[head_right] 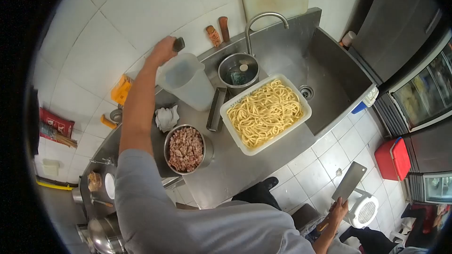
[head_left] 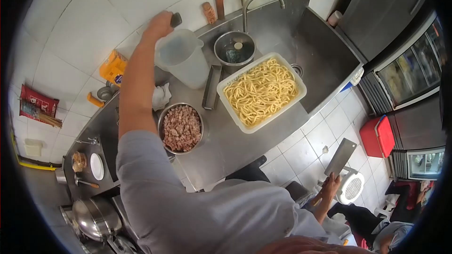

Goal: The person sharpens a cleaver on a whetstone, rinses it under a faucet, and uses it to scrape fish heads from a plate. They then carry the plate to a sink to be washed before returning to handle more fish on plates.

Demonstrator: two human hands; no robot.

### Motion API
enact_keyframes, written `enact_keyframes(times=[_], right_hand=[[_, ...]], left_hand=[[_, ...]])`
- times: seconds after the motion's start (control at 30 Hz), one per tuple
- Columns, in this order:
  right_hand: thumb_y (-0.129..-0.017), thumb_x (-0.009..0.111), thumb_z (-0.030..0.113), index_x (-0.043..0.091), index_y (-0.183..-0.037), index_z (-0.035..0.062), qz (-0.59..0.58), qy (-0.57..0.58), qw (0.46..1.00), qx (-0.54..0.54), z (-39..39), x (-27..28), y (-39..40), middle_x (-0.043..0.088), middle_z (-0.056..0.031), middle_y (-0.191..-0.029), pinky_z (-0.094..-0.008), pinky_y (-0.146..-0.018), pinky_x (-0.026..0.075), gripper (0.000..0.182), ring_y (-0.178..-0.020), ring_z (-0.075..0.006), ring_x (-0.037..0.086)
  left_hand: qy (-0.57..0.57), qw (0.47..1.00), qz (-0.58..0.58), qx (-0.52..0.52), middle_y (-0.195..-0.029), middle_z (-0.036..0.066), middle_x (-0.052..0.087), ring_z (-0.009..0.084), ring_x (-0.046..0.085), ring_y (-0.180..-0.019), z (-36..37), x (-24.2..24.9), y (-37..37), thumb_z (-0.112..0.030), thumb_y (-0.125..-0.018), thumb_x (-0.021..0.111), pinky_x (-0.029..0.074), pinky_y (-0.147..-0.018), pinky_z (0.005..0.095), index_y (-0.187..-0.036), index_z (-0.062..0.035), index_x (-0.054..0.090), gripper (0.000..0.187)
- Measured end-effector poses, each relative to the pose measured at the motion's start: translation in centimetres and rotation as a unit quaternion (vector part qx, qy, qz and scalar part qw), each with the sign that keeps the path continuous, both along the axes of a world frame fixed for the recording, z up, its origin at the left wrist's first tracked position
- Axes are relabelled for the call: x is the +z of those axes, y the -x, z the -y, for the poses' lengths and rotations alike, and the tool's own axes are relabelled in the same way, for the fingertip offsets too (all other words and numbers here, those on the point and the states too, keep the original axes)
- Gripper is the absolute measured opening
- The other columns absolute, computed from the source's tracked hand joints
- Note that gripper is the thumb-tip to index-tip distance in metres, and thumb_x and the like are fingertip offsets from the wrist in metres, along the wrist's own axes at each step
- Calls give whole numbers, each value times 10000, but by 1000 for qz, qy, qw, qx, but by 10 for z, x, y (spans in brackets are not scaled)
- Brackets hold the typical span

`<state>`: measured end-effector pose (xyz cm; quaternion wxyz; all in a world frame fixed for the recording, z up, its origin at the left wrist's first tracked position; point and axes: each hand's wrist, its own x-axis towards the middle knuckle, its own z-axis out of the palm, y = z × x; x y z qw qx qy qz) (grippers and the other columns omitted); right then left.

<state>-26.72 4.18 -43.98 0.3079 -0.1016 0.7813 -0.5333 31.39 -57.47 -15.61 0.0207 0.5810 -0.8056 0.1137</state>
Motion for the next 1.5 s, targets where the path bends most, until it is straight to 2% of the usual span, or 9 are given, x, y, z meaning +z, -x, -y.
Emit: enact_keyframes(times=[0.23,0.53,0.67,0.93,1.07,1.17,1.23,1.37,1.5], right_hand=[[-980,569,234,518,-932,76,-11,-58,998,29,12,11,-9,467,22,-590,-233,-373,342,173,-432,-67,425],[-979,563,234,530,-930,74,1,-53,999,-5,-12,12,3,467,30,-596,-233,-386,324,171,-446,-62,418],[-979,558,241,539,-954,62,-4,-59,998,0,-18,2,6,465,23,-598,-240,-387,332,182,-450,-73,427],[-984,556,249,545,-968,55,1,-78,996,34,14,11,-5,458,21,-595,-241,-385,349,194,-450,-80,432],[-986,552,240,545,-969,56,-7,-66,997,49,17,12,-8,458,23,-604,-245,-386,358,185,-451,-77,434],[-988,547,233,543,-968,58,-15,-81,995,54,12,12,-8,460,23,-610,-245,-387,357,177,-451,-76,434],[-989,544,230,541,-967,59,-20,-95,994,56,10,16,-12,460,23,-612,-244,-388,357,173,-452,-75,434],[-986,547,236,532,-953,57,19,-68,997,21,6,16,-16,463,20,-615,-243,-392,360,183,-455,-79,440],[-987,546,251,522,-945,57,17,-78,996,29,4,12,-9,467,16,-618,-244,-395,365,200,-458,-82,444]], left_hand=[[-149,986,23,75,-1083,194,655,354,617,-1048,31,10,21,-191,-668,777,509,-893,432,-1002,-11,638,403],[-46,995,-83,43,-1044,225,659,395,615,-1014,0,-7,-44,-189,-677,731,504,-871,440,-1006,3,631,394],[-62,995,-62,54,-1040,229,658,397,613,-1019,-10,-28,-85,-199,-684,719,502,-872,443,-1009,8,626,396],[-104,994,43,6,-956,220,673,414,628,-932,26,-20,-45,-194,-730,677,505,-802,453,-941,-1,637,289],[-100,992,70,-10,-965,208,677,406,631,-938,35,-36,-41,-152,-766,661,508,-813,453,-988,-3,651,267],[-72,997,10,-12,-1018,178,685,365,637,-999,32,-53,-55,-193,-764,710,511,-863,447,-1042,-64,678,308],[-113,992,-47,-1,-1033,166,690,353,641,-1005,26,-57,-66,-157,-820,657,509,-878,442,-1099,-82,679,290],[-100,995,17,18,-1048,160,692,346,647,-995,29,-74,-81,-163,-856,614,508,-876,444,-1094,-89,687,260],[-72,990,-92,73,-1012,154,702,353,652,-970,26,-60,-80,-206,-863,601,510,-862,442,-1013,-73,709,227]])
